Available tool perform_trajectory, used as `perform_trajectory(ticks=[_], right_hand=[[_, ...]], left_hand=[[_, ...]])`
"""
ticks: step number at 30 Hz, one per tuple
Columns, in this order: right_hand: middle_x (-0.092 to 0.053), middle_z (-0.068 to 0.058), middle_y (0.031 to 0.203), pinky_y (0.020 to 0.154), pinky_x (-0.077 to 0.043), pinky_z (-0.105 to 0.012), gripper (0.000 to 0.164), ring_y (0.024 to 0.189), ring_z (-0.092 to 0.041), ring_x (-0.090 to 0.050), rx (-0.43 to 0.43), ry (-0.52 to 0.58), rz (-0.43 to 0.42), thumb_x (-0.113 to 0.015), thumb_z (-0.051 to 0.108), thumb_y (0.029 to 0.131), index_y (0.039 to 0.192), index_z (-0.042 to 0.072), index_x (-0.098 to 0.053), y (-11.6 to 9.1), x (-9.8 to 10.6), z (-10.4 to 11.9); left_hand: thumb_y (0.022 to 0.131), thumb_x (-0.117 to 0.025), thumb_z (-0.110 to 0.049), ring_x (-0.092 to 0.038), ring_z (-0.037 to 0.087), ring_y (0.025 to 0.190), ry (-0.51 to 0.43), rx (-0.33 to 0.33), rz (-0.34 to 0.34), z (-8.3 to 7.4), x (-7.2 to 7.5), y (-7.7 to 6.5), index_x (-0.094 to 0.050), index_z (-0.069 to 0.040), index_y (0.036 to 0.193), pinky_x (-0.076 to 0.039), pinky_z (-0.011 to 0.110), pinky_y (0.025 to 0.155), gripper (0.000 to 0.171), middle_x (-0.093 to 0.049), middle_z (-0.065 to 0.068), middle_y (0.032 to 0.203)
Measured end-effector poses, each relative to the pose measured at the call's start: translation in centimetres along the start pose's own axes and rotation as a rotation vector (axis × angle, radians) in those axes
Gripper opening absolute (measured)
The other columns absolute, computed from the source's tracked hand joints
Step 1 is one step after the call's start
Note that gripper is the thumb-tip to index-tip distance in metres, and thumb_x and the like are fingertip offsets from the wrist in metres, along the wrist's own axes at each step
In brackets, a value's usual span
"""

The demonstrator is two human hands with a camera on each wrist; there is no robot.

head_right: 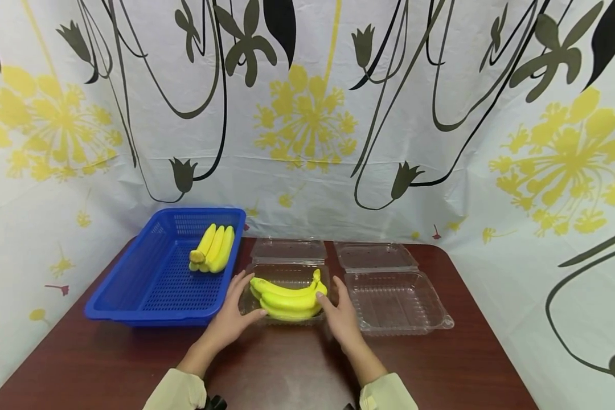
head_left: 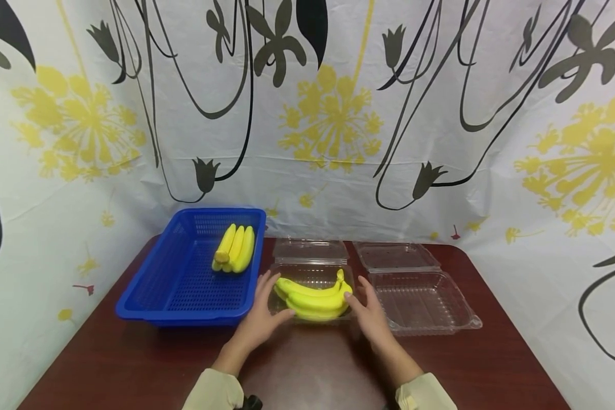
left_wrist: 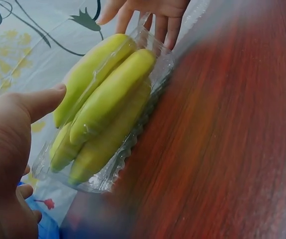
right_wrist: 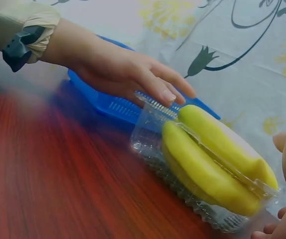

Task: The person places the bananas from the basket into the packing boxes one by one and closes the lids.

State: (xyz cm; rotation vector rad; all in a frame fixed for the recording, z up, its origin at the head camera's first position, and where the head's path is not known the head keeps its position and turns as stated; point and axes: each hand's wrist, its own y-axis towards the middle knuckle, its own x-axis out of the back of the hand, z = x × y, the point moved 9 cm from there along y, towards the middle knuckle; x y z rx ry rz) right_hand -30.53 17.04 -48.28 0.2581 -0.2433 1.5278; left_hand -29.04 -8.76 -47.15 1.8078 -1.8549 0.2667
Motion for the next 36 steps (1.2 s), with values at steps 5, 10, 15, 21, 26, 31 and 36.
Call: perform_trajectory(ticks=[5, 10, 15, 21, 26, 31, 36], right_hand=[[-0.033, -0.027, 0.148, 0.101, -0.036, -0.06, 0.071, 0.134, -0.046, -0.034, -0.011, 0.017, 0.002, -0.06, 0.034, 0.097, 0.153, 0.008, -0.025, 0.7, 0.1, -0.2], [-0.034, -0.023, 0.149, 0.102, -0.035, -0.059, 0.069, 0.134, -0.044, -0.034, -0.028, 0.002, -0.005, -0.058, 0.037, 0.097, 0.153, 0.012, -0.026, 1.6, 0.2, 0.0], [-0.033, -0.025, 0.149, 0.102, -0.035, -0.058, 0.065, 0.132, -0.044, -0.037, -0.063, 0.044, -0.011, -0.053, 0.035, 0.1, 0.153, 0.01, -0.025, 2.6, 0.1, 0.6], [-0.033, -0.025, 0.149, 0.103, -0.036, -0.055, 0.062, 0.132, -0.042, -0.039, -0.104, 0.171, -0.015, -0.047, 0.034, 0.103, 0.153, 0.006, -0.024, 4.2, 0.2, 0.9], [-0.033, -0.023, 0.15, 0.107, -0.03, -0.054, 0.064, 0.133, -0.04, -0.038, -0.136, 0.25, 0.007, -0.043, 0.04, 0.103, 0.153, 0.006, -0.022, 5.9, 0.0, 0.8], [-0.032, -0.024, 0.15, 0.11, -0.027, -0.053, 0.069, 0.134, -0.039, -0.037, -0.136, 0.315, 0.048, -0.041, 0.047, 0.103, 0.154, 0.006, -0.02, 7.8, -0.4, 0.6], [-0.03, -0.023, 0.151, 0.11, -0.027, -0.052, 0.071, 0.134, -0.037, -0.038, -0.146, 0.356, 0.078, -0.037, 0.051, 0.102, 0.155, 0.009, -0.015, 9.2, -0.9, 0.3]], left_hand=[[0.081, -0.079, -0.036, -0.01, 0.035, 0.145, 0.01, 0.013, -0.034, 0.3, 0.7, -0.1, -0.033, -0.019, 0.152, -0.022, 0.063, 0.108, 0.086, -0.015, 0.012, 0.16], [0.081, -0.079, -0.036, -0.013, 0.034, 0.145, 0.029, 0.036, -0.053, 0.9, 1.1, -0.2, -0.032, -0.022, 0.152, -0.021, 0.062, 0.108, 0.086, -0.016, 0.009, 0.16], [0.082, -0.078, -0.033, -0.015, 0.035, 0.144, 0.007, 0.067, -0.042, 1.7, 1.2, -0.4, -0.031, -0.023, 0.152, -0.022, 0.062, 0.108, 0.085, -0.016, 0.01, 0.16], [0.083, -0.078, -0.031, -0.025, 0.04, 0.14, -0.099, 0.116, -0.021, 3.1, 1.0, -1.1, -0.029, -0.019, 0.152, -0.025, 0.062, 0.106, 0.085, -0.025, 0.016, 0.156], [0.084, -0.077, -0.022, -0.033, 0.041, 0.136, -0.234, 0.109, -0.016, 4.0, 0.7, -1.4, -0.028, -0.013, 0.152, -0.027, 0.06, 0.106, 0.084, -0.036, 0.02, 0.149], [0.085, -0.075, -0.014, -0.037, 0.039, 0.134, -0.33, 0.084, -0.012, 4.4, 0.6, -1.3, -0.029, -0.011, 0.151, -0.027, 0.058, 0.107, 0.08, -0.045, 0.019, 0.144], [0.085, -0.075, -0.014, -0.038, 0.039, 0.134, -0.349, 0.088, -0.002, 4.5, 0.8, -1.5, -0.03, -0.011, 0.151, -0.029, 0.059, 0.106, 0.079, -0.05, 0.018, 0.14]])
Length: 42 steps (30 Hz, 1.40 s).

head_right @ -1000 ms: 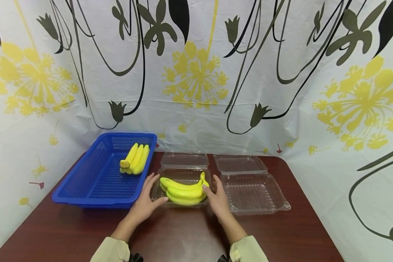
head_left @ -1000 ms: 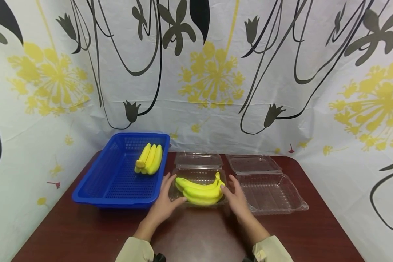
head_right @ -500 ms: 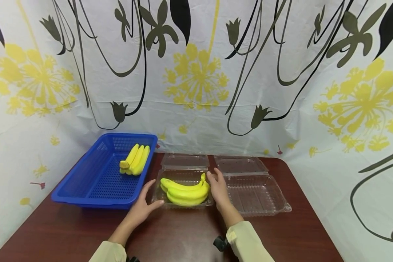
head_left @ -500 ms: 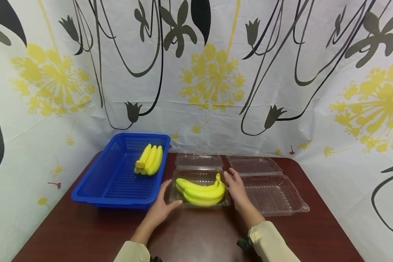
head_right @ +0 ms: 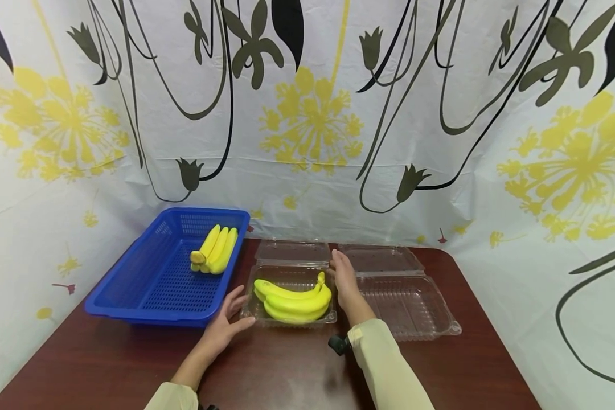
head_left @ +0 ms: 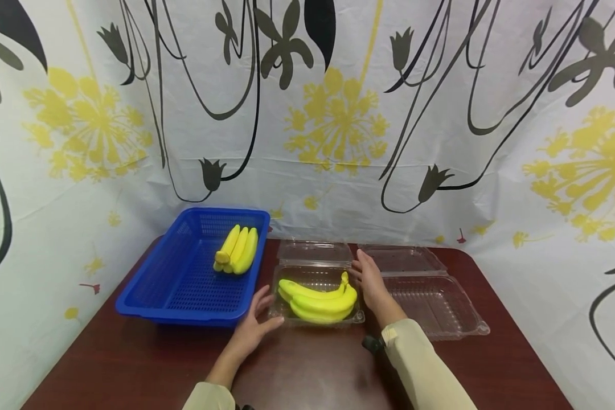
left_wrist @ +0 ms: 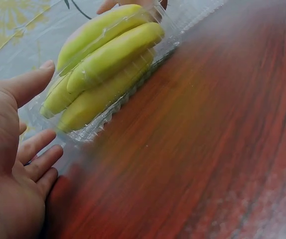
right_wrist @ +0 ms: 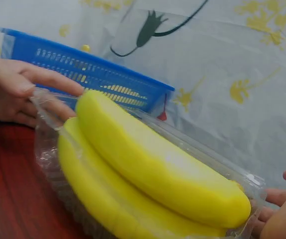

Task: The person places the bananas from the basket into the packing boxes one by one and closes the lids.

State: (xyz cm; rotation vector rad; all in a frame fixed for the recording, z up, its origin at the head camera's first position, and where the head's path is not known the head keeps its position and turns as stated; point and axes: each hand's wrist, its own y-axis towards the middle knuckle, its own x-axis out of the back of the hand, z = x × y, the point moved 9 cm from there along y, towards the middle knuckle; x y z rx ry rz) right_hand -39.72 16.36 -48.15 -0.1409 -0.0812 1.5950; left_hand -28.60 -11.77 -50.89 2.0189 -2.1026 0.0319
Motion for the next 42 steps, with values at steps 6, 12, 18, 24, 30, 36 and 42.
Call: perform_trajectory(ticks=[6, 12, 18, 24, 30, 36, 42], right_hand=[[-0.028, -0.02, 0.154, 0.11, -0.029, -0.047, 0.074, 0.135, -0.036, -0.037, -0.004, 0.128, -0.008, -0.037, 0.055, 0.101, 0.156, 0.012, -0.015, 0.5, -0.2, -0.1], [-0.029, -0.019, 0.154, 0.113, -0.022, -0.046, 0.074, 0.139, -0.036, -0.031, 0.005, 0.259, -0.025, -0.036, 0.056, 0.1, 0.156, 0.01, -0.019, 0.3, -0.2, -0.3], [-0.032, -0.02, 0.153, 0.114, -0.02, -0.046, 0.073, 0.14, -0.034, -0.03, 0.044, 0.33, -0.026, -0.034, 0.054, 0.102, 0.155, 0.007, -0.019, -0.2, 0.0, -0.3], [-0.036, -0.019, 0.151, 0.113, -0.023, -0.043, 0.068, 0.137, -0.031, -0.036, 0.075, 0.361, -0.061, -0.032, 0.052, 0.103, 0.153, 0.007, -0.026, -0.5, 0.4, -0.3], [-0.047, -0.016, 0.143, 0.105, -0.031, -0.039, 0.066, 0.128, -0.03, -0.044, 0.077, 0.397, -0.121, -0.032, 0.05, 0.104, 0.15, 0.004, -0.03, -0.4, 0.8, -0.3], [-0.062, -0.011, 0.124, 0.102, -0.032, -0.039, 0.064, 0.12, -0.03, -0.048, 0.108, 0.403, -0.137, -0.032, 0.048, 0.104, 0.148, 0.002, -0.033, -0.6, 1.1, 0.0], [-0.067, 0.001, 0.098, 0.094, -0.037, -0.035, 0.061, 0.099, -0.019, -0.056, 0.113, 0.409, -0.153, -0.032, 0.048, 0.104, 0.144, 0.002, -0.041, -0.6, 1.5, 0.0]], left_hand=[[0.084, -0.075, -0.007, -0.039, 0.039, 0.133, -0.003, 0.0, -0.005, -0.4, 0.0, -0.2, -0.034, -0.008, 0.149, -0.027, 0.058, 0.107, 0.077, -0.05, 0.021, 0.138], [0.082, -0.075, -0.002, -0.041, 0.045, 0.128, 0.003, -0.011, 0.002, -3.3, -0.2, -1.2, -0.036, 0.001, 0.146, -0.027, 0.061, 0.106, 0.074, -0.051, 0.028, 0.134], [0.079, -0.078, -0.003, -0.044, 0.04, 0.124, 0.022, 0.001, 0.009, -2.5, -0.3, -1.0, -0.035, -0.003, 0.147, -0.029, 0.062, 0.103, 0.081, -0.053, 0.024, 0.131], [0.077, -0.08, -0.005, -0.044, 0.038, 0.124, 0.06, 0.014, 0.028, 0.0, -0.4, -0.2, -0.031, -0.003, 0.149, -0.029, 0.064, 0.102, 0.087, -0.052, 0.022, 0.133], [0.076, -0.081, -0.007, -0.045, 0.035, 0.124, 0.013, 0.026, 0.037, 0.6, -0.4, 0.0, -0.034, -0.007, 0.149, -0.028, 0.062, 0.103, 0.087, -0.053, 0.018, 0.132], [0.077, -0.08, -0.007, -0.044, 0.036, 0.124, 0.011, 0.037, 0.027, 0.0, -0.5, -0.1, -0.034, -0.007, 0.149, -0.028, 0.061, 0.104, 0.085, -0.053, 0.019, 0.132], [0.077, -0.083, -0.015, -0.045, 0.034, 0.125, 0.012, 0.026, 0.045, 0.3, -0.4, 0.0, -0.035, -0.011, 0.149, -0.031, 0.06, 0.103, 0.087, -0.055, 0.015, 0.132]])
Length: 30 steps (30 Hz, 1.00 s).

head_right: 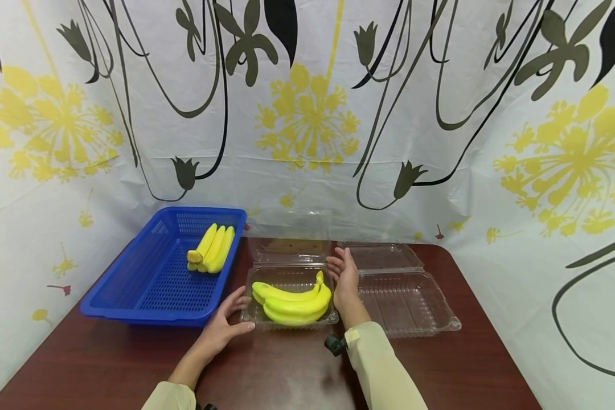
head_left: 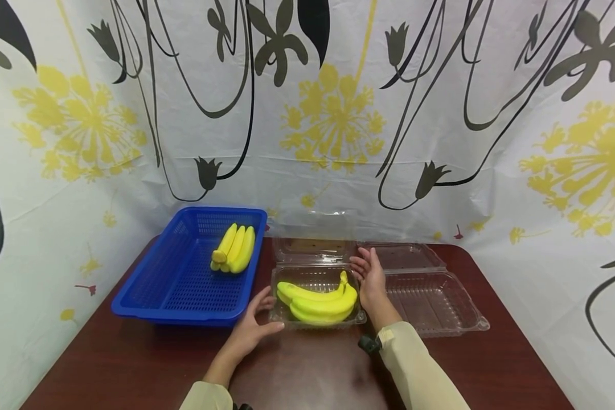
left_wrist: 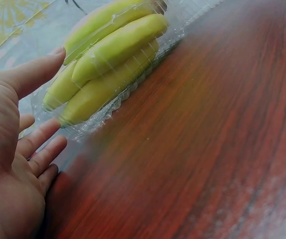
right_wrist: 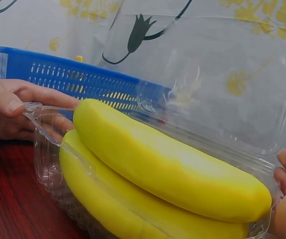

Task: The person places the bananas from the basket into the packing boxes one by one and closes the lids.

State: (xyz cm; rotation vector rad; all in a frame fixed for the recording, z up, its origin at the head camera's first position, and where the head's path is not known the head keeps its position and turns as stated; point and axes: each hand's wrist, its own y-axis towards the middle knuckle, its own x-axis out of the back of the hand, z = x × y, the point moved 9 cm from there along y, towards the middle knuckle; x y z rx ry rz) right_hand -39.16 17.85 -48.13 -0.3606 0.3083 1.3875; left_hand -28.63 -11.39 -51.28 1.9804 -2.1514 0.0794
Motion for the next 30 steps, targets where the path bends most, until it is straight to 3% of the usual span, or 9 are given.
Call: perform_trajectory(ticks=[7, 19, 25, 30], right_hand=[[-0.059, 0.004, 0.081, 0.087, -0.036, -0.032, 0.049, 0.085, -0.015, -0.052, 0.019, 0.05, -0.045, -0.037, 0.047, 0.103, 0.12, 0.007, -0.06, -0.22, 0.2, 0.21], [-0.063, 0.001, 0.072, 0.086, -0.039, -0.032, 0.042, 0.079, -0.017, -0.056, 0.021, 0.079, -0.044, -0.038, 0.045, 0.104, 0.098, 0.016, -0.069, -0.33, 0.42, 0.22], [-0.063, 0.001, 0.072, 0.088, -0.037, -0.033, 0.047, 0.08, -0.017, -0.056, 0.007, 0.094, -0.033, -0.038, 0.043, 0.104, 0.11, 0.006, -0.065, -0.24, 0.43, 0.19], [-0.064, 0.002, 0.072, 0.087, -0.036, -0.033, 0.043, 0.081, -0.018, -0.056, 0.018, 0.08, -0.027, -0.04, 0.043, 0.104, 0.105, 0.009, -0.067, -0.29, 0.52, 0.18]], left_hand=[[0.077, -0.083, -0.023, -0.044, 0.035, 0.126, 0.036, 0.024, -0.004, 0.07, 0.04, -0.17, -0.036, -0.014, 0.15, -0.031, 0.061, 0.102, 0.087, -0.054, 0.014, 0.133], [0.077, -0.083, -0.021, -0.043, 0.036, 0.127, 0.019, 0.009, 0.003, 0.1, -0.02, -0.13, -0.035, -0.015, 0.15, -0.034, 0.06, 0.1, 0.087, -0.051, 0.015, 0.136], [0.078, -0.082, -0.023, -0.042, 0.035, 0.128, 0.025, 0.018, 0.006, 0.25, 0.0, -0.17, -0.035, -0.017, 0.15, -0.035, 0.06, 0.1, 0.086, -0.05, 0.014, 0.137], [0.078, -0.083, -0.022, -0.041, 0.035, 0.129, 0.021, 0.014, 0.006, 0.21, -0.01, -0.25, -0.035, -0.018, 0.15, -0.034, 0.06, 0.1, 0.087, -0.049, 0.014, 0.137]])
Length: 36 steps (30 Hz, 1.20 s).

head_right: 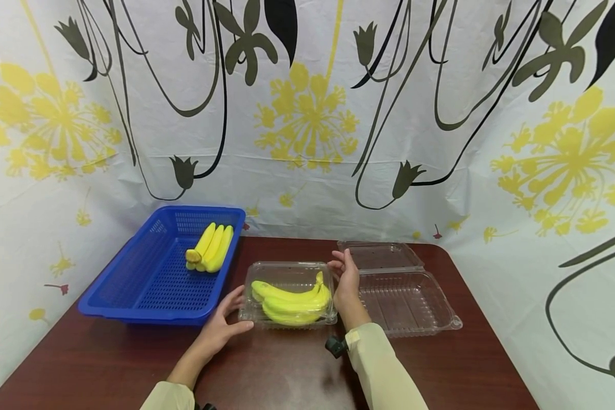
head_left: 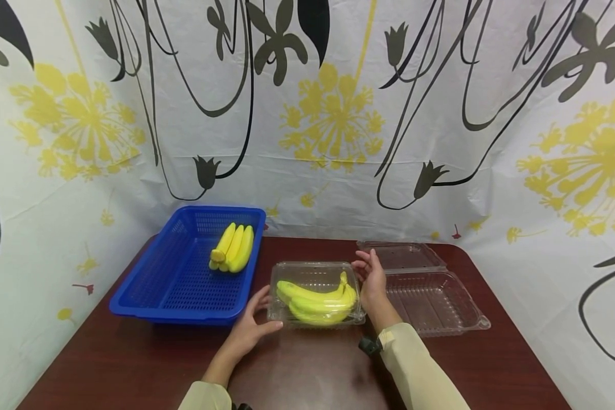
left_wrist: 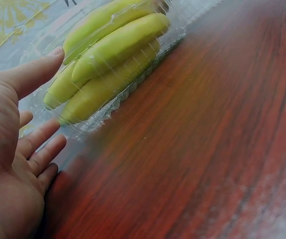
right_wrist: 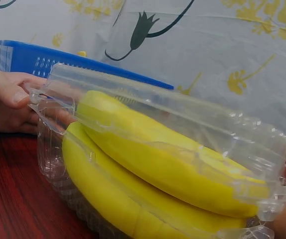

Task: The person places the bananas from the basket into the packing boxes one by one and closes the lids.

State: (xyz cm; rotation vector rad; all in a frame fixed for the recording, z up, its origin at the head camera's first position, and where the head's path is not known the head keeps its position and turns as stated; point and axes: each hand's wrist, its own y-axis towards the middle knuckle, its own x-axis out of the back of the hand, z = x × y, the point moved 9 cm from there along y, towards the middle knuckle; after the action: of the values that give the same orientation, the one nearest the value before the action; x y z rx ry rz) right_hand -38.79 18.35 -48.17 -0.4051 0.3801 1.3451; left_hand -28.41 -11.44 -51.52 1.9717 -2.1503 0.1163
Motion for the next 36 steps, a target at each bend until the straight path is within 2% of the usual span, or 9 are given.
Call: perform_trajectory(ticks=[4, 8, 14, 18, 22, 27, 29, 32, 36], right_hand=[[-0.066, 0.003, 0.074, 0.085, -0.037, -0.033, 0.04, 0.082, -0.017, -0.058, 0.047, -0.029, 0.043, -0.046, 0.045, 0.101, 0.102, 0.011, -0.068, -0.3, -0.1, 0.3], [-0.068, -0.001, 0.089, 0.084, -0.037, -0.031, 0.042, 0.09, -0.017, -0.058, 0.074, -0.089, 0.093, -0.05, 0.044, 0.099, 0.108, 0.007, -0.065, -0.9, -0.3, 0.6], [-0.056, -0.014, 0.124, 0.098, -0.036, -0.042, 0.039, 0.115, -0.025, -0.049, -0.031, -0.322, 0.07, -0.056, 0.024, 0.099, 0.126, -0.004, -0.053, -1.7, -0.1, 0.4], [-0.044, -0.016, 0.141, 0.105, -0.031, -0.048, 0.043, 0.128, -0.029, -0.04, -0.094, -0.489, 0.106, -0.058, 0.021, 0.098, 0.135, 0.0, -0.049, -2.6, -0.2, 0.4], [-0.037, -0.017, 0.149, 0.108, -0.028, -0.05, 0.049, 0.135, -0.032, -0.035, -0.108, -0.545, 0.139, -0.059, 0.018, 0.097, 0.142, 0.003, -0.044, -4.3, -0.4, 0.4], [-0.033, -0.02, 0.151, 0.109, -0.027, -0.049, 0.056, 0.139, -0.034, -0.027, -0.05, -0.534, 0.146, -0.061, 0.009, 0.093, 0.144, 0.001, -0.039, -6.2, -0.7, 0.2], [-0.036, -0.02, 0.149, 0.107, -0.03, -0.047, 0.057, 0.137, -0.034, -0.031, -0.026, -0.551, 0.135, -0.063, 0.007, 0.092, 0.143, 0.0, -0.039, -6.8, -0.7, 0.2], [-0.04, -0.021, 0.146, 0.102, -0.034, -0.045, 0.058, 0.133, -0.035, -0.036, -0.006, -0.577, 0.119, -0.064, 0.006, 0.091, 0.143, -0.001, -0.04, -7.6, -0.4, 0.1], [-0.041, -0.022, 0.145, 0.102, -0.034, -0.045, 0.058, 0.132, -0.035, -0.038, 0.016, -0.598, 0.107, -0.064, 0.007, 0.09, 0.143, -0.001, -0.04, -7.9, 0.0, -0.2]], left_hand=[[0.077, -0.083, -0.019, -0.042, 0.035, 0.128, -0.011, -0.01, -0.007, -0.1, 0.1, -0.1, -0.036, -0.02, 0.15, -0.034, 0.06, 0.1, 0.086, -0.05, 0.014, 0.136], [0.078, -0.082, -0.016, -0.043, 0.033, 0.127, -0.02, -0.013, -0.016, -0.2, 0.2, -0.1, -0.036, -0.022, 0.15, -0.033, 0.06, 0.101, 0.085, -0.05, 0.012, 0.136], [0.079, -0.079, -0.005, -0.044, 0.036, 0.125, -0.034, -0.021, -0.024, -1.1, 0.1, -0.3, -0.035, -0.017, 0.15, -0.031, 0.063, 0.101, 0.085, -0.051, 0.015, 0.134], [0.079, -0.078, -0.002, -0.045, 0.039, 0.121, -0.037, -0.04, -0.014, -3.1, 0.1, -0.9, -0.035, -0.01, 0.15, -0.03, 0.064, 0.1, 0.083, -0.052, 0.018, 0.13], [0.079, -0.078, -0.003, -0.046, 0.038, 0.119, -0.038, -0.053, -0.009, -4.3, 0.2, -1.3, -0.038, -0.01, 0.149, -0.032, 0.062, 0.099, 0.081, -0.053, 0.016, 0.129], [0.082, -0.077, -0.008, -0.046, 0.033, 0.12, -0.055, -0.059, -0.002, -2.0, 0.3, -0.4, -0.041, -0.017, 0.148, -0.035, 0.058, 0.098, 0.075, -0.052, 0.012, 0.131], [0.086, -0.073, -0.012, -0.047, 0.031, 0.119, -0.062, -0.058, 0.006, -0.9, 0.2, 0.0, -0.041, -0.02, 0.148, -0.036, 0.054, 0.097, 0.07, -0.052, 0.01, 0.131], [0.093, -0.065, -0.019, -0.048, 0.029, 0.117, -0.082, -0.048, 0.014, -0.8, 0.1, 0.0, -0.042, -0.02, 0.147, -0.04, 0.047, 0.096, 0.059, -0.053, 0.009, 0.127], [0.096, -0.061, -0.023, -0.051, 0.023, 0.105, -0.08, -0.019, 0.004, -0.6, 0.0, 0.1, -0.044, -0.02, 0.146, -0.044, 0.037, 0.088, 0.052, -0.055, 0.007, 0.114]])
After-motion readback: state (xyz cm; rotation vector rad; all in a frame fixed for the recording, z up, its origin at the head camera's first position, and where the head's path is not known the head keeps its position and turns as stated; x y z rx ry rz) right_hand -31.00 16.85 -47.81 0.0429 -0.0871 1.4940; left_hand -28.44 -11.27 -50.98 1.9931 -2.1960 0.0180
